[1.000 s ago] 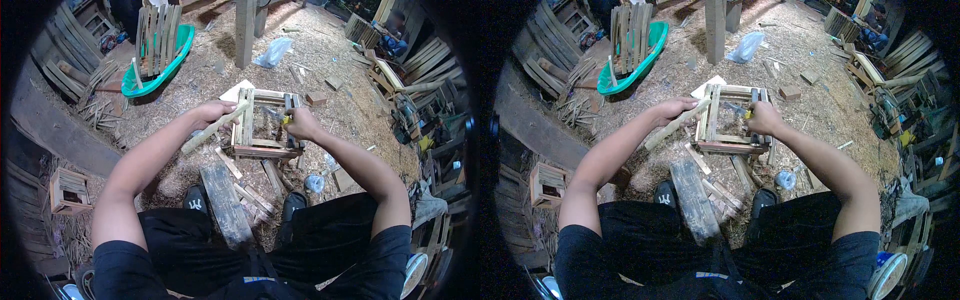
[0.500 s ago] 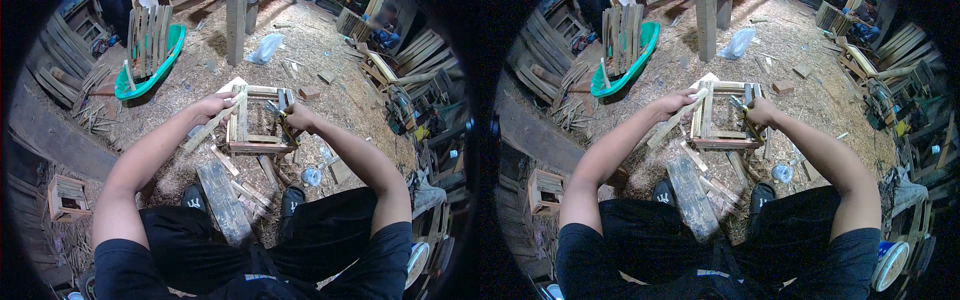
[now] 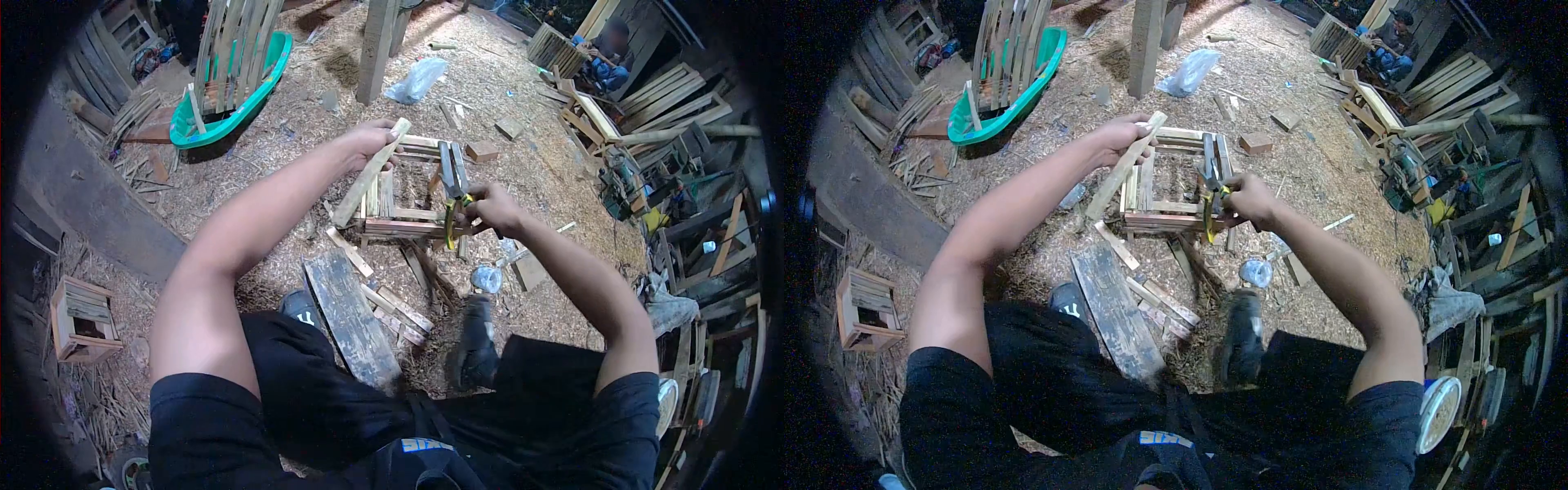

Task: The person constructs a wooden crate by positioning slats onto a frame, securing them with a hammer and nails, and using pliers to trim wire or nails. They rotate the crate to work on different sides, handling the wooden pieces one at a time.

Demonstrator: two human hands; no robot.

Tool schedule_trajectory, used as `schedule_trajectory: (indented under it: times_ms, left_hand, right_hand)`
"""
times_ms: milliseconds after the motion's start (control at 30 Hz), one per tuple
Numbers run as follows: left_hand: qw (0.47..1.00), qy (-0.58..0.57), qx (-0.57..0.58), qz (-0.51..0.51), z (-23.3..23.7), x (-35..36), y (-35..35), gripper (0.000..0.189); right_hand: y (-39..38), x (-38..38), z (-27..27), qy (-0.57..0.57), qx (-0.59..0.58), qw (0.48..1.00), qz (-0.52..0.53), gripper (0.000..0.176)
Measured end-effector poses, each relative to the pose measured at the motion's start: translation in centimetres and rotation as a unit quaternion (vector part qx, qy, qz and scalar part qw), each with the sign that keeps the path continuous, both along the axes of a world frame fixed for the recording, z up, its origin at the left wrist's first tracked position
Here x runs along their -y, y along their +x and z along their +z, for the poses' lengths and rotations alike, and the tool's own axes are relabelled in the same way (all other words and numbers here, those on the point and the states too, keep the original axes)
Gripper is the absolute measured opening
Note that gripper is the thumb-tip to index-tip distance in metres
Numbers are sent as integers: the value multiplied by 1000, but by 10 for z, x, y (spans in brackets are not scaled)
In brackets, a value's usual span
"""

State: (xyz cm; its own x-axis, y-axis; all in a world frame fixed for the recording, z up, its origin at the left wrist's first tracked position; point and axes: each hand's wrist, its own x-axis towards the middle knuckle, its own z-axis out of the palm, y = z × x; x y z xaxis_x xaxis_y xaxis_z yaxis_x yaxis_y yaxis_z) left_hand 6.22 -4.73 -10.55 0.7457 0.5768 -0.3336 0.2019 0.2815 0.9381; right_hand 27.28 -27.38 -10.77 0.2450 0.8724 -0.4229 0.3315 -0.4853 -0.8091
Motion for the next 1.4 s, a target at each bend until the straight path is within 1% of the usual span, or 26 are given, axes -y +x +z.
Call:
schedule_trajectory:
  times_ms: [67, 100, 133, 200, 233, 267, 333, 367, 400, 433, 467, 533, 600, 633, 667, 733, 767, 833, 933, 967, 1067, 1100, 1167, 1233, 1333, 1400]
  left_hand:
    - [999, -22, 6, 22, -1, 0, 7, 44]
    - [999, -16, 5, 44, -1, 4, 6, 40]
    - [999, -15, 4, 48, 0, 6, 4, 40]
    - [997, -35, 23, 71, -6, 10, 0, 37]
    - [994, -50, 18, 94, -10, 9, -1, 37]
    - [994, -51, 10, 95, -14, 10, -3, 37]
    - [990, -55, 28, 128, -29, 4, -4, 47]
    - [991, -38, 9, 130, -36, 2, -6, 37]
    - [991, -34, 6, 130, -45, -3, -7, 37]
    - [990, 5, -17, 141, -51, -8, -6, 35]
    - [987, 43, -40, 151, -58, -12, -5, 34]
    - [985, 36, -55, 157, -55, -12, -4, 30]
    - [984, 50, -28, 167, -57, -19, 4, 33]
    - [987, 34, -9, 157, -57, -23, 9, 34]
    - [987, 35, -13, 154, -58, -24, 16, 34]
    - [986, 72, -37, 145, -47, -22, 30, 35]
    - [989, 63, -27, 133, -50, -27, 40, 35]
    - [991, 62, -24, 117, -49, -32, 59, 35]
    - [992, 63, -21, 110, -47, -32, 76, 35]
    - [993, 65, -30, 94, -52, -36, 82, 35]
    - [994, 72, -37, 72, -68, -42, 96, 36]
    - [994, 76, -47, 66, -75, -46, 101, 37]
    - [994, 78, -56, 58, -88, -54, 108, 37]
    - [995, 67, -54, 48, -88, -53, 110, 36]
    - [996, 59, -50, 40, -95, -53, 117, 35]
    - [996, 58, -52, 43, -100, -51, 120, 35]
  right_hand:
    - [-10, -1, -7, 22, -9, 999, -43, 35]
    - [-13, -2, -11, 32, -41, 997, -49, 35]
    - [-16, -4, -16, 44, -37, 997, -57, 35]
    - [-21, -4, -23, 43, -84, 992, -85, 35]
    - [-23, -3, -26, 40, -89, 992, -83, 35]
    - [-25, -1, -29, 51, -119, 988, -82, 36]
    - [-28, 9, -38, 64, -159, 981, -86, 37]
    - [-28, 16, -42, 57, -159, 983, -77, 34]
    - [-28, 21, -45, 52, -157, 984, -67, 30]
    - [-30, 29, -45, 44, -116, 991, -55, 29]
    - [-30, 36, -55, 48, -175, 981, -63, 30]
    - [-34, 52, -58, 48, -133, 990, -11, 35]
    - [-27, 67, -98, 27, -183, 982, -23, 42]
    - [-33, 77, -106, 37, -198, 979, -40, 46]
    - [-32, 83, -125, 19, -219, 974, -52, 48]
    - [-28, 89, -177, -12, -200, 979, -31, 49]
    - [-29, 89, -192, -9, -203, 979, -36, 49]
    - [-33, 88, -210, -26, -264, 961, -75, 48]
    - [-29, 87, -233, -37, -267, 961, -65, 48]
    - [-28, 88, -244, -36, -291, 952, -84, 45]
    - [-27, 90, -258, -44, -272, 955, -109, 41]
    - [-28, 91, -255, -38, -251, 961, -108, 38]
    - [-30, 84, -256, -44, -246, 961, -117, 38]
    - [-30, 83, -266, -52, -242, 961, -126, 38]
    - [-30, 82, -275, -48, -244, 959, -137, 33]
    - [-34, 84, -279, -36, -209, 966, -147, 35]
